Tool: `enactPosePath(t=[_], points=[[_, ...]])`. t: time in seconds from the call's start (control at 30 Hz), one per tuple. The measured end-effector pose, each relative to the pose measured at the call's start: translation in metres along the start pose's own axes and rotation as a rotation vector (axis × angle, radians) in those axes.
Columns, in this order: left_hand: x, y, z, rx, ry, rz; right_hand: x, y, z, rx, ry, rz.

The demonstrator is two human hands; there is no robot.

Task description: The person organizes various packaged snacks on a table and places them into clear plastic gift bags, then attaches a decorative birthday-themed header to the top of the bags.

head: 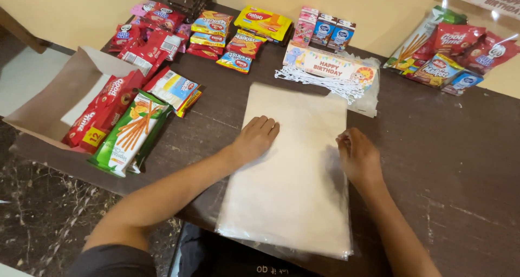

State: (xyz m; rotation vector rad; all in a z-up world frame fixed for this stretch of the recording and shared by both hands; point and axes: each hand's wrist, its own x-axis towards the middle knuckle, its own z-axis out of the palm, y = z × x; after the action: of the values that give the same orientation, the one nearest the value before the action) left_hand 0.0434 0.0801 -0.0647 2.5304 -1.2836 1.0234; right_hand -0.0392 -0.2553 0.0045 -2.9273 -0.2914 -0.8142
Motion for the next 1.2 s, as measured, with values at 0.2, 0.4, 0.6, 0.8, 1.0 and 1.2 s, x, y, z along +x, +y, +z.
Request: enactPosePath(t=[0.2, 0.4, 0.6, 0.8, 1.0, 1.2], points=[[0.015, 0.007, -0.036, -0.006, 0.105, -0.098, 0.023, -0.032, -0.038, 0.881, -0.218, 0.575], [0.078, 0.037, -0.112, -0.377, -0.218, -0.419, 0.029, -0.022, -0.043, 1.402, -0.359, 0.839], [0.141, 0.078, -0.122, -0.789, -0.308, -0.789, 0.037, -0.057, -0.087, 1.243, -0.611, 0.562], [0.157, 0.063, 0.016, -0.602, -0.478, -0.665, 0.033, -0.045, -0.066, 0.864, -0.766, -0.074], [0.197, 0.053, -0.078, -0.657, -0.304, -0.527, 0.026, -0.008, -0.035, 0.898, -0.689, 0.177], [0.129, 0.151, -0.095, -0.842, -0.168, 0.171, 0.028, 0.013, -0.022, 0.983, -0.674, 0.380]])
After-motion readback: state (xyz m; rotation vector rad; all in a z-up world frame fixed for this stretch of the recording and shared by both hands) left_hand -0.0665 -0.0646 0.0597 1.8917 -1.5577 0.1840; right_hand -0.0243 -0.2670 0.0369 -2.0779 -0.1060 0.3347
